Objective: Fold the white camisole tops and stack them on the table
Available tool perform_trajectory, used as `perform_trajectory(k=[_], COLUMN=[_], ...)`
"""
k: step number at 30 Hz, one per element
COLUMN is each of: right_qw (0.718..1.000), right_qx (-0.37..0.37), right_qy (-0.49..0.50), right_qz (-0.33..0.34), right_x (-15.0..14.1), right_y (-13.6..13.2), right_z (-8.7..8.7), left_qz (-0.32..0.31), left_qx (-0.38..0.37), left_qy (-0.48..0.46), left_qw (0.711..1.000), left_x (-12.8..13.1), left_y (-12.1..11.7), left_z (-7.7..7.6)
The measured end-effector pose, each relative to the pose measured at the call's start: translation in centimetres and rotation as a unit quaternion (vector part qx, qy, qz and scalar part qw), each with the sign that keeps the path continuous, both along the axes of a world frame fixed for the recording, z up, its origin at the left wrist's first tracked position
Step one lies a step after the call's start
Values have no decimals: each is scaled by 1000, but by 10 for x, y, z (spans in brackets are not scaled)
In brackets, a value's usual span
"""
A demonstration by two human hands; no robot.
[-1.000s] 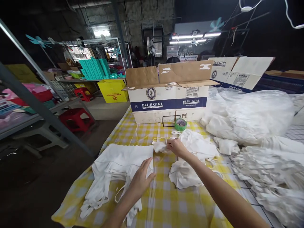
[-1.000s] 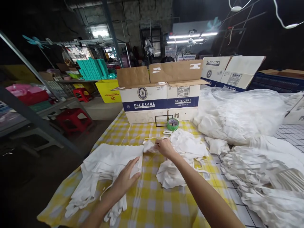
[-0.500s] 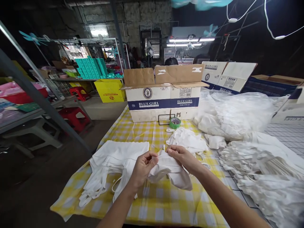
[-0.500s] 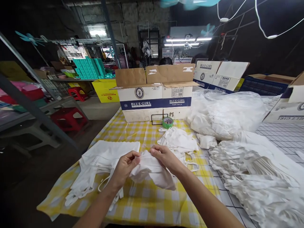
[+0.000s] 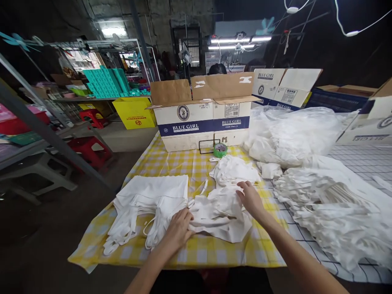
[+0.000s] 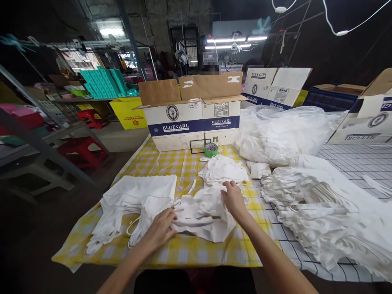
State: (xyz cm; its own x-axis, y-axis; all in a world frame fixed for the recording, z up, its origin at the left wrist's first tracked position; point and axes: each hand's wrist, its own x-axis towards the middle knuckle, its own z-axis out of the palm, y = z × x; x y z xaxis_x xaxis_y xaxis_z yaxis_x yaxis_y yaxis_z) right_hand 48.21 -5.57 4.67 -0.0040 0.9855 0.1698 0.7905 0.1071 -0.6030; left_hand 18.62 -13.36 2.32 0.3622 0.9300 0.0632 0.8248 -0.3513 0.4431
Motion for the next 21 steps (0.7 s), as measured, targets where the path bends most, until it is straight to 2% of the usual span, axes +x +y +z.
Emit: perform_trajectory(k=[2,4,6,8,10,13,15,18,21], right_qw=[994,976,953,931,927,942,947,948,941], right_qx=[85,132,120,90,60,18,-8,-15,-10], right_qy=[-66,-133,-178,-208,-218,-211,-203,-173,-112], right_qz=[27,107,216,287,299,260,248,266,319], right_x=[-6,-18,-31,-41,-44,-35,-24,-10,-6], right_y=[-11,-26,-42,-56,-65,-72,-76,-85,-99], right_z=[-7,-12,-16,-24,-35,-52,-57,-48,-24], left_qz=[20,55,99,135,146,145,167,221,259], left_qx=[2,24,46,37,9,-17,-10,11,23], left_qy=[-25,-36,-18,21,52,55,40,20,1], left_qw=[999,998,994,990,988,988,985,975,966], left_x=[5,13,24,34,42,44,39,26,13], left_y=[-1,1,7,15,23,33,39,48,56], left_z=[-7,-9,-9,-10,-11,-9,-3,12,26])
